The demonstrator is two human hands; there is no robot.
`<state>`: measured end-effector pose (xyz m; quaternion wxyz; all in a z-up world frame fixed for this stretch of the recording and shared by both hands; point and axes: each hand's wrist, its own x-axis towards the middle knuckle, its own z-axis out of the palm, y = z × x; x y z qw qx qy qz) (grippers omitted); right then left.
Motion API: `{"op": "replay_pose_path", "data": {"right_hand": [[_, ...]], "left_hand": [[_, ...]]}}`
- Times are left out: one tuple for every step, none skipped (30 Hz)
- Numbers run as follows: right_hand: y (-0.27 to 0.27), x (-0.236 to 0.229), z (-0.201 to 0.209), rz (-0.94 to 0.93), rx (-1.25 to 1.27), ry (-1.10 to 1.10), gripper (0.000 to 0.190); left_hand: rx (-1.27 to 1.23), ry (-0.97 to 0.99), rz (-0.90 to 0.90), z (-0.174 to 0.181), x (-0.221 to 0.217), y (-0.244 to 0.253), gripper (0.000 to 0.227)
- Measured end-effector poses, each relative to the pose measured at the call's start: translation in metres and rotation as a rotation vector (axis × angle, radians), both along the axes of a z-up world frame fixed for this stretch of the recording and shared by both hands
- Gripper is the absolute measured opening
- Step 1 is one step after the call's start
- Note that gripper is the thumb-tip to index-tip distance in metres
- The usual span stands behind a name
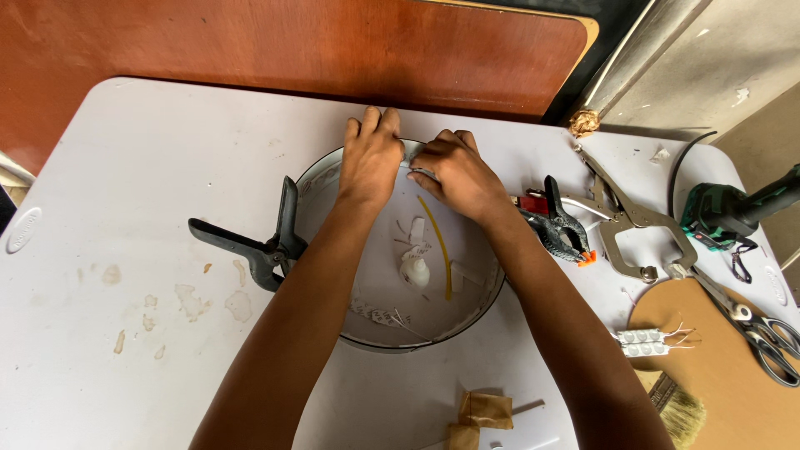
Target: The person assembles a small light fixture on a white table. They use a clamp to hold a circular metal frame, attach a white plastic socket with wires, and use a lighter to heat-shrink a yellow sleeve over the wires. The person then secures the socket to the frame and adjusts the wiring.
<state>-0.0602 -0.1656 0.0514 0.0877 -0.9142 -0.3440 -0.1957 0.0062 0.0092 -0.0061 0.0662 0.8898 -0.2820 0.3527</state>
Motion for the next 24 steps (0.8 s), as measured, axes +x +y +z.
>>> {"op": "replay_pose_path", "data": {"right_hand": [[-0.001, 0.001, -0.001, 0.001, 0.000, -0.001, 0.006], [-0.001, 0.003, -0.002, -0.016, 0.003, 0.021, 0.006], [-0.001, 0.004, -0.003, -0.033, 0.005, 0.042, 0.006], [0.000, 0.003, -0.003, -0.032, 0.005, 0.041, 0.006], [0.001, 0.003, -0.003, -0.045, -0.026, 0.032, 0.010], [0.002, 0.002, -0.003, -0.057, -0.057, 0.023, 0.015], [0.002, 0.001, 0.000, -0.057, -0.057, 0.023, 0.015], [0.003, 0.000, 0.002, -0.064, -0.106, 0.010, 0.020], [0.004, -0.002, 0.004, -0.071, -0.154, -0.001, 0.026], [0.003, -0.003, 0.003, -0.071, -0.153, -0.001, 0.026], [0.003, -0.004, 0.003, -0.076, -0.158, 0.013, 0.026], [0.003, -0.005, 0.002, -0.080, -0.163, 0.027, 0.027], [0.003, -0.005, 0.002, -0.080, -0.163, 0.025, 0.027], [0.003, -0.004, 0.002, -0.070, -0.151, 0.020, 0.027], [0.002, -0.004, 0.002, -0.061, -0.139, 0.014, 0.027], [0.002, -0.004, 0.002, -0.063, -0.138, 0.012, 0.027], [0.002, -0.004, 0.001, -0.060, -0.109, 0.004, 0.026], [0.001, -0.004, 0.000, -0.057, -0.080, -0.004, 0.025], [0.000, -0.002, -0.001, -0.061, -0.080, -0.007, 0.025], [-0.002, 0.000, -0.002, -0.052, -0.085, -0.046, 0.023], [-0.005, 0.002, -0.002, -0.047, -0.088, -0.088, 0.020], [-0.006, 0.000, 0.000, -0.056, -0.085, -0.093, 0.020], [-0.007, -0.002, 0.003, -0.057, -0.109, -0.114, 0.019], [-0.009, -0.004, 0.005, -0.059, -0.134, -0.134, 0.018]], "left_hand": [[0.000, -0.001, 0.001, 0.001, -0.001, 0.001, 0.009], [-0.001, -0.009, 0.010, 0.002, -0.003, 0.002, 0.009], [-0.002, -0.017, 0.019, 0.004, -0.004, 0.003, 0.008], [-0.002, -0.018, 0.020, 0.005, -0.006, 0.004, 0.008], [-0.002, -0.007, 0.020, 0.007, -0.007, 0.004, 0.008], [-0.002, 0.003, 0.020, 0.008, -0.008, 0.005, 0.008], [-0.002, 0.003, 0.020, 0.007, -0.006, 0.004, 0.008], [-0.007, 0.018, 0.002, 0.006, -0.005, 0.003, 0.007], [-0.012, 0.033, -0.016, 0.004, -0.003, 0.002, 0.006], [-0.012, 0.034, -0.016, 0.006, -0.006, 0.001, 0.006], [-0.012, 0.046, -0.036, 0.008, -0.009, 0.001, 0.007], [-0.013, 0.059, -0.055, 0.010, -0.012, 0.001, 0.007], [-0.013, 0.057, -0.055, 0.008, -0.009, 0.001, 0.007], [-0.013, 0.055, -0.073, 0.006, -0.007, 0.000, 0.005], [-0.014, 0.053, -0.093, 0.004, -0.005, -0.001, 0.006], [-0.014, 0.051, -0.094, 0.007, -0.007, -0.002, 0.006], [0.010, 0.038, -0.107, 0.010, -0.009, -0.002, 0.011], [0.034, 0.026, -0.119, 0.013, -0.012, -0.003, 0.016], [0.035, 0.023, -0.123, 0.015, -0.012, -0.003, 0.016], [0.028, 0.023, -0.139, 0.017, -0.012, -0.003, 0.015], [0.025, 0.020, -0.158, 0.020, -0.011, -0.005, 0.014], [0.028, 0.015, -0.166, 0.018, -0.010, -0.004, 0.014], [0.050, 0.042, -0.156, 0.018, -0.008, -0.004, 0.014], [0.072, 0.070, -0.146, 0.017, -0.005, -0.004, 0.014]]}}
